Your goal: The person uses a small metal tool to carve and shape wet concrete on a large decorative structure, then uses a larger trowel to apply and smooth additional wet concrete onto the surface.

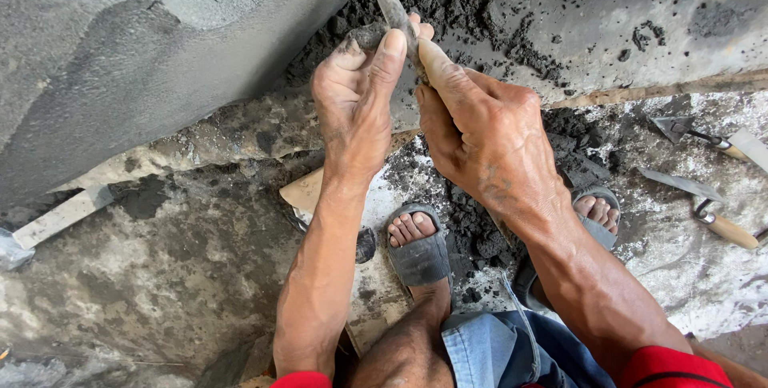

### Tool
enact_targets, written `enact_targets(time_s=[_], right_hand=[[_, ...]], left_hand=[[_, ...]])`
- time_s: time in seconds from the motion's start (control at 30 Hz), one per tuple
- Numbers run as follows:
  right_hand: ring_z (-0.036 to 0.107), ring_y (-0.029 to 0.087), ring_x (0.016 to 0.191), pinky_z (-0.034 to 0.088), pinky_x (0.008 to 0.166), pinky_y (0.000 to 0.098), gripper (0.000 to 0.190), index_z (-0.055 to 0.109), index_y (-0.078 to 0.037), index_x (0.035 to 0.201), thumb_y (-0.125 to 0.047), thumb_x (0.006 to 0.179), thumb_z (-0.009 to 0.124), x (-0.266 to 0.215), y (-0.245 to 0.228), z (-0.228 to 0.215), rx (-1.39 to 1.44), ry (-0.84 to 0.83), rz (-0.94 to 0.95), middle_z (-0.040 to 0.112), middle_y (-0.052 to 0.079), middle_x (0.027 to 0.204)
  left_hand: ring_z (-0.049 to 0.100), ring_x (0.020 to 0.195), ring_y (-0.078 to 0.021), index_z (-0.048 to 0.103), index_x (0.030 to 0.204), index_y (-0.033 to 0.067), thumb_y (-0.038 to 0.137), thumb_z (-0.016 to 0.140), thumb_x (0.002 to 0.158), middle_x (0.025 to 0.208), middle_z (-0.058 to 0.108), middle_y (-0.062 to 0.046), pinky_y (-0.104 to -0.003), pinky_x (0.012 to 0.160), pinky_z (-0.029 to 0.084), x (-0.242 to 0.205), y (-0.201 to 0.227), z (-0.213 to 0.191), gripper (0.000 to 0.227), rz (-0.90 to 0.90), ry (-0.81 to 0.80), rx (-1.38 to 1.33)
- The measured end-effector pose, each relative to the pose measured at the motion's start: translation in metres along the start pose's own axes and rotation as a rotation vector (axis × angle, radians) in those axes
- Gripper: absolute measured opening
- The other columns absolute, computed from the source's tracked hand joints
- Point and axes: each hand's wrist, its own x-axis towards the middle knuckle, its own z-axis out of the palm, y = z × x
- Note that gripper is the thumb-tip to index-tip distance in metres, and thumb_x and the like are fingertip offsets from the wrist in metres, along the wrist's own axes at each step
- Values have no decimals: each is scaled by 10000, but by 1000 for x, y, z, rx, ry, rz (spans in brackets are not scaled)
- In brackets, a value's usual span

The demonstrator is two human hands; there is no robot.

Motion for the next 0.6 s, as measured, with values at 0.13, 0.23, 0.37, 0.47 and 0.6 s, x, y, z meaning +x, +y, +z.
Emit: enact_targets(time_s=[0.13,0.23,0.37,0.47,0.6], right_hand=[[479,230,590,418,567,395,446,446,5,1558,-40,1137,585,4,-4,-1,27,18,25,644,149,878],[499,228,584,419,560,395,421,484,44,1516,-26,1118,600,4,-4,2,47,61,23,704,210,940],[463,192,540,377,520,381,428,492,51,1510,-25,1107,613,4,-2,2,74,97,52,690,188,848],[515,158,547,405,511,346,420,481,68,1497,-9,1102,600,6,-4,1,109,107,54,718,203,980],[532,142,534,418,505,329,403,479,88,1479,-5,1103,590,6,3,1,106,142,27,796,219,1086]], left_hand=[[716,1163,-225,706,1176,-37,254,629,1014,1207,735,-189,-333,1093,584,3,0,4,342,0,-9,8],[727,1146,-236,712,1162,-27,257,624,1019,1190,742,-192,-342,1089,588,4,-1,5,329,-11,-19,-26],[733,1156,-280,717,1156,-21,269,658,1003,1194,737,-226,-355,1092,589,6,-1,9,334,-49,-35,-108],[736,1155,-296,714,1150,-19,290,660,992,1188,736,-257,-358,1080,592,6,1,12,352,-57,-32,-86],[741,1117,-252,723,1131,-29,297,655,971,1152,755,-236,-323,1043,594,13,-1,17,370,-77,-12,-17]])
